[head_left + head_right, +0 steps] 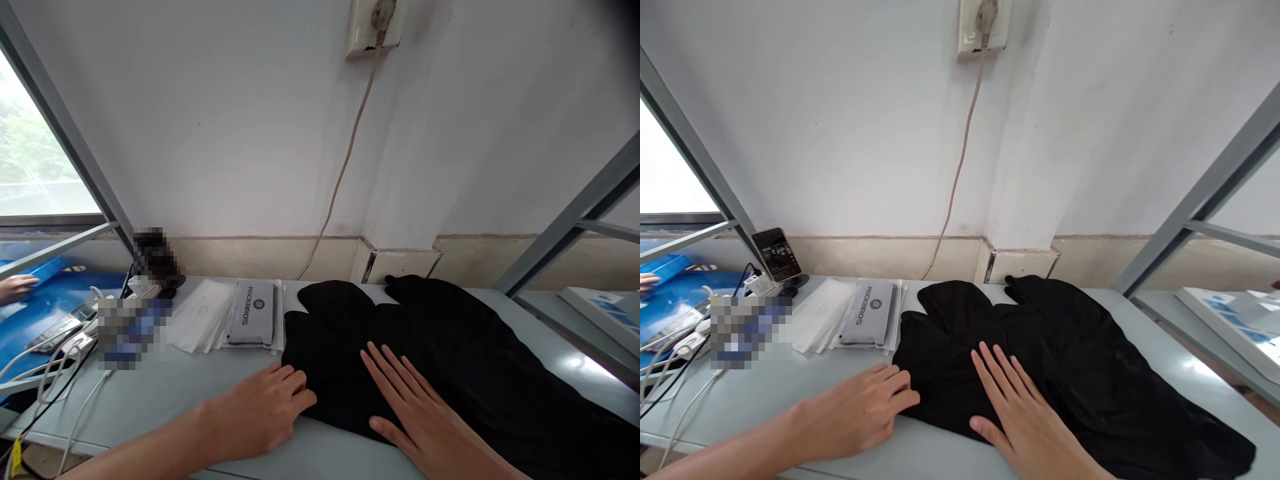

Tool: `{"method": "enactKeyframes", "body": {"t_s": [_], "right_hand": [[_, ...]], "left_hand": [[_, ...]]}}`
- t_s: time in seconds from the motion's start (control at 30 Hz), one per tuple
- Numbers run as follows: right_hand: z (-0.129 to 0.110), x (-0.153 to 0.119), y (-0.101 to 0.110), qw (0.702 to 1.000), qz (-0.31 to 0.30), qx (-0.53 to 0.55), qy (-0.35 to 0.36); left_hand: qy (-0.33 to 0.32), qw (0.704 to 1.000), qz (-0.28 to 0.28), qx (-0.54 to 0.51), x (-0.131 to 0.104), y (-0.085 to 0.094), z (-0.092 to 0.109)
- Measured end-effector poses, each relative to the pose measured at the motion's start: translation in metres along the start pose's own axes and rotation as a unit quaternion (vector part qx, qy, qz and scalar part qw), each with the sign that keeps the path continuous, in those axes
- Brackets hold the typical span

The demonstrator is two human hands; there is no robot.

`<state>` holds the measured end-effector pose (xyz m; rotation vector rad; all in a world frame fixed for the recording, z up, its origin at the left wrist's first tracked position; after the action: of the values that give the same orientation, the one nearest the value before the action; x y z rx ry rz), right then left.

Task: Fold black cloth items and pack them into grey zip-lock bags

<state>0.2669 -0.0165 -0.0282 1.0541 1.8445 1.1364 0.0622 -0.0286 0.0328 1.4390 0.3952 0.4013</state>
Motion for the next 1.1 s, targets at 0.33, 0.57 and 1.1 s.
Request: {"method": "enactKeyframes", "body": {"t_s": [0.33,0.57,1.1], "right_hand": [[0.015,0.065,0.082,0.998,0.065,0.015,0.009],[0.08,0.154,0.072,0.987,0.087,0.087,-0.104],[0.069,0.156,0.083,0.96,0.025,0.277,0.007]], "left_hand": [[0.051,0.997,0.039,-0.043,0.058,0.024,-0.048],[0.064,0.996,-0.019,-0.061,0.075,0.006,-0.076],[0.275,0.949,0.063,-0.138,0.112,-0.009,-0.189]]}}
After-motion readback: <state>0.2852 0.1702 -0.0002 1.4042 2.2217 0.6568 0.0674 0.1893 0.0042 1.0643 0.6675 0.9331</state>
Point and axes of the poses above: each hand's wrist, its own x-axis towards the middle knuckle, its own y-axis out of the back of the hand, z = x × y, the point moved 9 cm from there along x, towards the middle knuckle, and after that the axes turned 4 degrees about -z, right-handed, at the moved point
